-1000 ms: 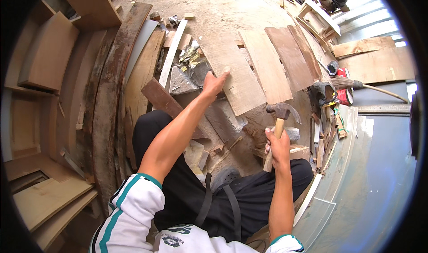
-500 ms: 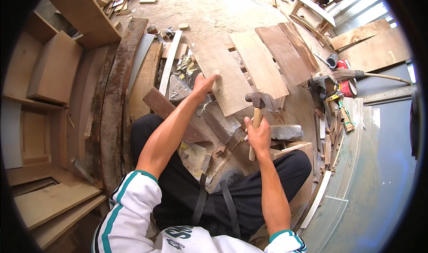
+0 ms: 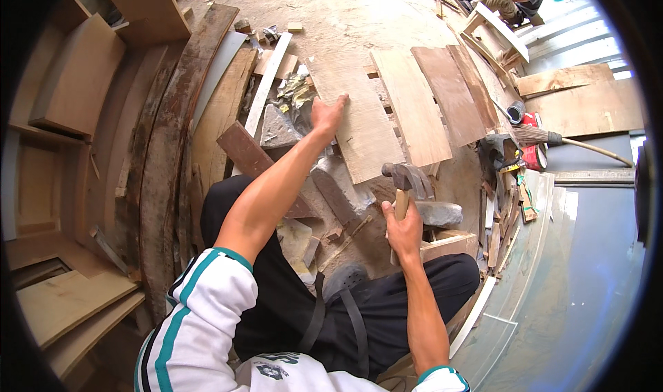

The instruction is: The person sits on the floor and assembles a wooden pallet by arranging planks and securing them with nails. They use a hammer to drive nails into the wood and adjust the position of the planks and supporting blocks throughout the process.

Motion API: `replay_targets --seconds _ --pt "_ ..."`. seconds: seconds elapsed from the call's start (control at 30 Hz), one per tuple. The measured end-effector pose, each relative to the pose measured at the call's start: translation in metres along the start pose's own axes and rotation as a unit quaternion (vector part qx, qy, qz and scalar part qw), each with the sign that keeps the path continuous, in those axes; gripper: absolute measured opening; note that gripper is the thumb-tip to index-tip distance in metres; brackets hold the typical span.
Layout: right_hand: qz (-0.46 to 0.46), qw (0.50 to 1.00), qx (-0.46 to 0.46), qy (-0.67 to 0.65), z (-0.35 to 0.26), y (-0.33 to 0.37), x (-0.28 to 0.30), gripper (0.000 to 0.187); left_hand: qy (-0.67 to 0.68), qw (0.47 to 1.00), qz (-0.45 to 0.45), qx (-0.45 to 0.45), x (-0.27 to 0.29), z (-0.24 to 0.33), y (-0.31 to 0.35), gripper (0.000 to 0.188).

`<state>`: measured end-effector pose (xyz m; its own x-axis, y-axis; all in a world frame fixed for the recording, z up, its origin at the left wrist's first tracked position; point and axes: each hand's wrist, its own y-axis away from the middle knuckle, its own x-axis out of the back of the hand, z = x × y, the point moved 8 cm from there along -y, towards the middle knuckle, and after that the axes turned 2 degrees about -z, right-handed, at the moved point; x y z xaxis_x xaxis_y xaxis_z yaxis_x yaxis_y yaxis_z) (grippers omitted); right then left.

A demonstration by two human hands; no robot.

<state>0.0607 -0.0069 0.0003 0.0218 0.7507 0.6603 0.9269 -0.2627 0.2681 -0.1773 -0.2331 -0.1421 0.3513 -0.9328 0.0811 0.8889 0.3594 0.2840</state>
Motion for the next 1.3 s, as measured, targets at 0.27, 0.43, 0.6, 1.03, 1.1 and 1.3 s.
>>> replay_targets --seconds 0.27,0.43,0.6,1.03,1.1,1.3 --pt "-0.002 0.999 0.043 -0.023 -0.035 -0.001 -0.007 0.039 0.02 0.999 -0.006 0.027 -0.001 0.005 0.009 0.047" --pt "-0.02 1.0 0.014 0.003 -0.025 0.0 -0.013 0.034 0.036 0.998 -0.046 0.026 -0.009 0.011 0.016 0.047" --pt "-0.004 0.999 0.05 0.001 -0.036 -0.004 -0.023 0.033 0.029 0.999 -0.03 -0.017 -0.002 0.004 0.004 0.048" --pt "0.024 0.995 0.099 0.013 -0.052 -0.021 0.003 0.036 -0.013 0.984 -0.137 0.113 -0.002 0.004 0.007 0.068" --pt "-0.008 0.998 0.062 -0.027 -0.05 -0.02 0.016 0.033 0.037 0.971 -0.201 0.128 -0.006 0.009 0.005 0.063" --pt "0.014 0.994 0.014 -0.103 -0.045 -0.016 0.052 0.032 0.107 0.931 -0.322 0.135 -0.012 0.106 0.055 0.046"
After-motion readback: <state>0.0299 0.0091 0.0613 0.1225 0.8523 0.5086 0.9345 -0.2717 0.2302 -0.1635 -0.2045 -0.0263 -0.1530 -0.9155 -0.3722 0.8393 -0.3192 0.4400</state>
